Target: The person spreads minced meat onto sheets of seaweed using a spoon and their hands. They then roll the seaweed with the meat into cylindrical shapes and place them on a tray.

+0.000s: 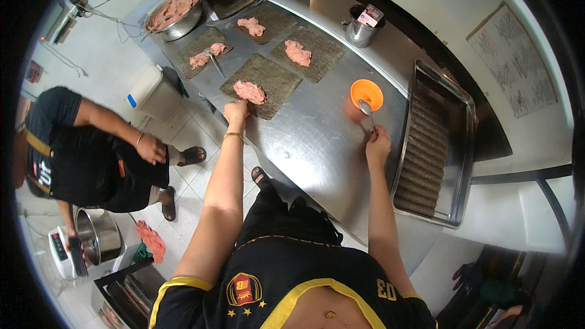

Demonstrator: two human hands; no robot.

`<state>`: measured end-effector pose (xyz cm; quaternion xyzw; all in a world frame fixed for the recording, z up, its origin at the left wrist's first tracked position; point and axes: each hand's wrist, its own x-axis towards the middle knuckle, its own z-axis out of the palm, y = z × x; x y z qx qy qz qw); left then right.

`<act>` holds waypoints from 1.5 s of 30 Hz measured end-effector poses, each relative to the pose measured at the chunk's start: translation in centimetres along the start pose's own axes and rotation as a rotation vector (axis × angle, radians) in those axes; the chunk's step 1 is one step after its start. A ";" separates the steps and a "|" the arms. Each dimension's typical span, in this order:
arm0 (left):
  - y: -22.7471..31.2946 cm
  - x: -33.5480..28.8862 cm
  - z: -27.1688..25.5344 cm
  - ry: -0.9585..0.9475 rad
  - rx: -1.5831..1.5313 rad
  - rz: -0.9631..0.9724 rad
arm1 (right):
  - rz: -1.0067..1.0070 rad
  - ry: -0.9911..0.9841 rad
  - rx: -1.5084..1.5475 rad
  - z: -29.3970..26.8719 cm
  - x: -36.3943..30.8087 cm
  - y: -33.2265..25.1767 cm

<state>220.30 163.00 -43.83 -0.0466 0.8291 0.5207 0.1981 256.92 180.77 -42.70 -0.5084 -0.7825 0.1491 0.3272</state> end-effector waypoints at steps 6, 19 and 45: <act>0.5 -1.3 -0.2 -0.164 -0.756 -0.035 | 0.027 0.039 0.146 -2.3 -0.9 -0.2; -1.6 -10.2 -2.4 -0.583 -0.971 -0.282 | 0.174 -0.398 0.552 -5.9 -7.4 -3.7; -3.1 -21.2 2.0 -0.461 0.215 1.023 | 0.393 -0.378 0.730 -6.4 -10.9 -3.9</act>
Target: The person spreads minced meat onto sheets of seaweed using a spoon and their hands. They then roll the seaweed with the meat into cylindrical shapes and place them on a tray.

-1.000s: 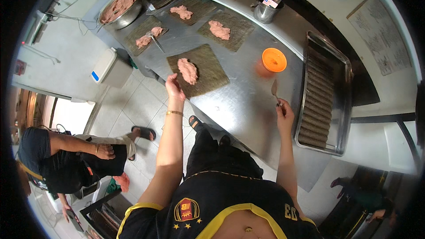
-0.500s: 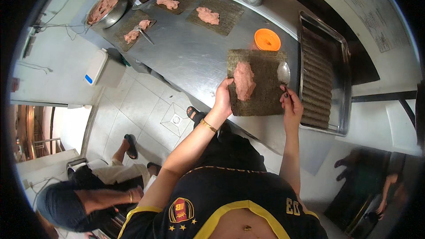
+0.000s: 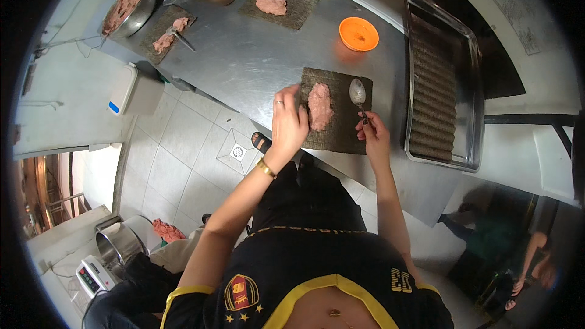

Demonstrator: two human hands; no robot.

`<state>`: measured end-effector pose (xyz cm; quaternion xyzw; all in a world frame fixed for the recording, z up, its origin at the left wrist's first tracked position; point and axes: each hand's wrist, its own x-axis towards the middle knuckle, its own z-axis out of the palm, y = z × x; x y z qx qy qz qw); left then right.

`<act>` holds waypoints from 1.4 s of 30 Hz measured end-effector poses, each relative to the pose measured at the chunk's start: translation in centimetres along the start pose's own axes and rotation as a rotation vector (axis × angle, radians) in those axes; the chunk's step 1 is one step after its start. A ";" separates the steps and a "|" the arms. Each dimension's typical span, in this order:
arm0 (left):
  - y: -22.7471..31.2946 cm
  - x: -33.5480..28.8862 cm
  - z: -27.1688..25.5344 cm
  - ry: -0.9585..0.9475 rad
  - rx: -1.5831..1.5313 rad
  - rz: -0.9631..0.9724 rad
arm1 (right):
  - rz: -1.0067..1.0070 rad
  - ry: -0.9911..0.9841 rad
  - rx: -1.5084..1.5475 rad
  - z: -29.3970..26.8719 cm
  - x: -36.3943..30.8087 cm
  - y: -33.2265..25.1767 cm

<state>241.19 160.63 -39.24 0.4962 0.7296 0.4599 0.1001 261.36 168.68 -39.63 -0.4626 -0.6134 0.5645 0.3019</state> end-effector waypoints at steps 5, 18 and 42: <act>3.3 -5.1 1.4 -0.700 0.310 0.517 | 0.153 -0.024 -0.061 -0.1 -0.2 -2.1; 2.1 -8.7 6.7 -0.663 0.613 0.427 | 0.038 -0.199 -0.808 7.1 -4.5 -1.7; 3.1 -8.2 5.8 -0.603 0.467 0.405 | -0.475 -0.336 -1.161 -0.5 -0.9 -7.4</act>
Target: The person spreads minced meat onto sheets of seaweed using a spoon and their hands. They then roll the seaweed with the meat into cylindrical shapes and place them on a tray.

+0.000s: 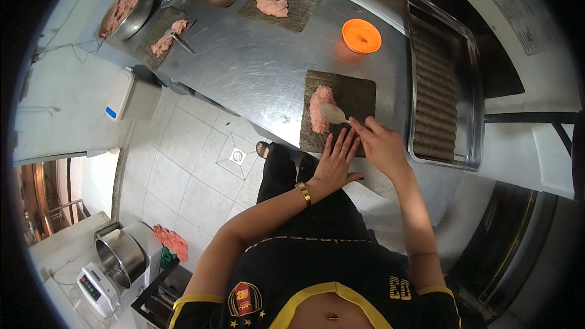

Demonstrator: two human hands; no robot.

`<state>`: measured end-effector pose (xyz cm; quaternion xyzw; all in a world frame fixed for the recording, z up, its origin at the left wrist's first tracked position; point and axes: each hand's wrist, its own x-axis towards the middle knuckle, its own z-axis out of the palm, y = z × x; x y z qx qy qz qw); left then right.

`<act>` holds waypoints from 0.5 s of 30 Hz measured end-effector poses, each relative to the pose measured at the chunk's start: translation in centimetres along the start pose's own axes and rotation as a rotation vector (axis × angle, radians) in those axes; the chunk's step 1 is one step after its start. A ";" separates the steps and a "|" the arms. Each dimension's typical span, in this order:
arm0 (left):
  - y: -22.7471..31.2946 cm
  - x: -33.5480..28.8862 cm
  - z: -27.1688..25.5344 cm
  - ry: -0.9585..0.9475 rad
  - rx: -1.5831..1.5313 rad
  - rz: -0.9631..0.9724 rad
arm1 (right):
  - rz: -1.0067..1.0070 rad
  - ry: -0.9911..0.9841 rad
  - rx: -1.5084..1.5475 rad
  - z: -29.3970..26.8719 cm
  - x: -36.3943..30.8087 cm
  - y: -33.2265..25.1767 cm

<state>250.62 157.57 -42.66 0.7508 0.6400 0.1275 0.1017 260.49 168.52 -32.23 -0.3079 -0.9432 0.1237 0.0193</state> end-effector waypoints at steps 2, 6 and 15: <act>0.0 0.0 0.1 -0.012 0.008 -0.004 | -0.096 0.003 -0.090 0.9 0.7 0.0; 0.0 0.0 0.0 -0.031 -0.001 -0.008 | -0.094 0.052 -0.099 2.1 2.5 0.8; 0.0 0.1 -0.4 -0.067 0.001 -0.009 | -0.060 0.119 -0.169 3.1 5.8 2.1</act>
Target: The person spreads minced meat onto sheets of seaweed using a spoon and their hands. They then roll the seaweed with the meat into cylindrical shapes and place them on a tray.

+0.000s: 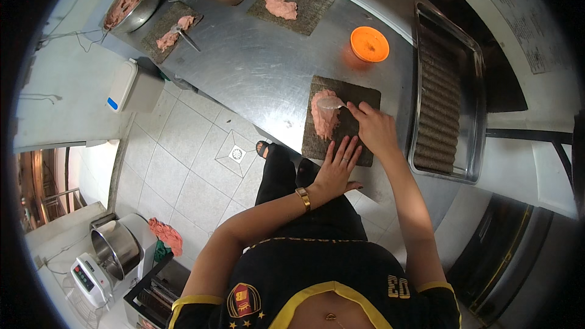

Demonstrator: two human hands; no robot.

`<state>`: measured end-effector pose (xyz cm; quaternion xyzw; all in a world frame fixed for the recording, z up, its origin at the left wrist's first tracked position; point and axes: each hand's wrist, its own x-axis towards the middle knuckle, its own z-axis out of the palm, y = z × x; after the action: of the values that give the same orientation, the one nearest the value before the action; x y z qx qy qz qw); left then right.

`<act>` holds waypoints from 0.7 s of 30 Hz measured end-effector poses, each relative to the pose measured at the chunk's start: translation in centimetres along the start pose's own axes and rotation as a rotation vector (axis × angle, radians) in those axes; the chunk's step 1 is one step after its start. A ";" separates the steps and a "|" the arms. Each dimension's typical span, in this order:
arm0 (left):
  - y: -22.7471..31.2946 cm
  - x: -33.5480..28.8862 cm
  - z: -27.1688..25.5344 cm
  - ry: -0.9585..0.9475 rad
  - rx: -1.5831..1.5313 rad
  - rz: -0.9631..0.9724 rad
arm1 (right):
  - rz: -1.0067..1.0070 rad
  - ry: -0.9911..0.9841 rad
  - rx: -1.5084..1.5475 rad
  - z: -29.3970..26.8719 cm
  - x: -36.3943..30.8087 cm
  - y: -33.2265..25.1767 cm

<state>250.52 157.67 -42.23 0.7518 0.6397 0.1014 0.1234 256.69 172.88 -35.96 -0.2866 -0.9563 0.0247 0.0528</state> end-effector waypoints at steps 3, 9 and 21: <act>0.0 0.0 0.0 0.001 -0.006 0.002 | 0.039 -0.012 0.014 -0.1 0.9 0.2; 0.0 0.0 -0.3 0.006 -0.006 0.003 | 0.139 -0.025 0.098 -2.4 2.3 0.8; 0.0 -0.1 0.4 0.042 -0.022 -0.010 | -0.097 -0.004 -0.138 -2.2 1.8 -2.0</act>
<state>250.64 157.56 -42.64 0.7449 0.6447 0.1236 0.1189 254.34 172.21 -33.46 -0.2427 -0.9686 -0.0432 0.0320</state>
